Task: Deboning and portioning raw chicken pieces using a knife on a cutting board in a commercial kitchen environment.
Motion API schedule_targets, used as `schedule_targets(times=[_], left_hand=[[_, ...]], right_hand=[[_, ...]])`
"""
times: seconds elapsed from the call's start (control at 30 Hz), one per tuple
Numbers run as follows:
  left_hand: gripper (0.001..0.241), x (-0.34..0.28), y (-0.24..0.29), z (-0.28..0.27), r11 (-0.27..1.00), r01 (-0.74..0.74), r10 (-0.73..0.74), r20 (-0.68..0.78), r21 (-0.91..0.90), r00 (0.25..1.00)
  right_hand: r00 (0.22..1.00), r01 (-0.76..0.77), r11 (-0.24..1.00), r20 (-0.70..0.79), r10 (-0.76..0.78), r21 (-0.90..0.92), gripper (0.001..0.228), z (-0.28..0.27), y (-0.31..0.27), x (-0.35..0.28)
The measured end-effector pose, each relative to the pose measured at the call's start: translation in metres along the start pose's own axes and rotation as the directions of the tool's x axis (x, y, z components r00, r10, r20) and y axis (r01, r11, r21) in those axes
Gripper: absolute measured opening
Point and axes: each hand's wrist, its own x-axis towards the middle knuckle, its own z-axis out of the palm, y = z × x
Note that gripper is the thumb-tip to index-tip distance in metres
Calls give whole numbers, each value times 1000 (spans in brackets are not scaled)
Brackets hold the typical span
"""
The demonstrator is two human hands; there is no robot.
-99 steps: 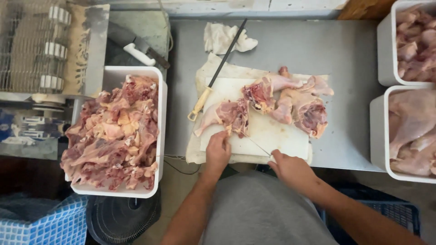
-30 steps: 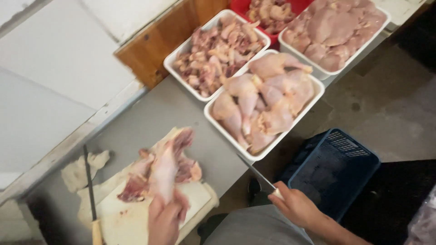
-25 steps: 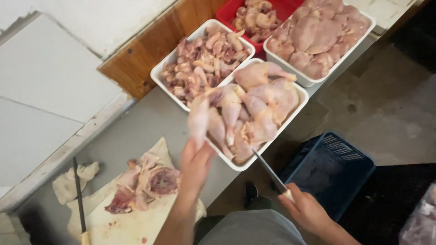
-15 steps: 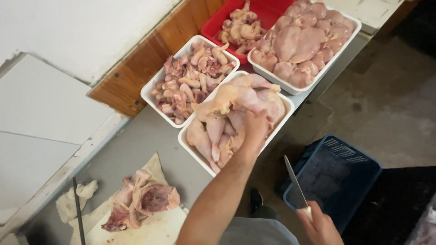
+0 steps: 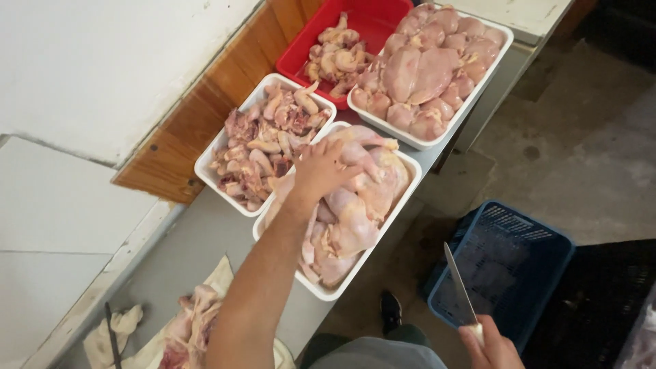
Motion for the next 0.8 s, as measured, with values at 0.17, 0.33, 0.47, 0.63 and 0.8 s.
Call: schedule_targets(times=[0.17,0.33,0.47,0.63,0.8], left_hand=[[88,34,-10,95,956,6,178,-598,293,781],[103,51,-16,110,989,-34,100,-476,146,874],[106,11,-24,113,980,-114,160,-310,161,937],[65,-145,-50,101,958,-286,246,-494,-7,834],[48,-292,-195,157,938,-76,-192,-690,-337,698]], right_hand=[[990,-9,988,-141,31,155,29,-2,7,-9],[999,33,999,26,-32,-37,36,-2,-4,4],[980,198,972,41,-195,-127,37,9,-25,9],[919,393,891,78,-386,-227,33,29,-40,25],[839,531,774,90,-536,-344,34,61,-46,48]])
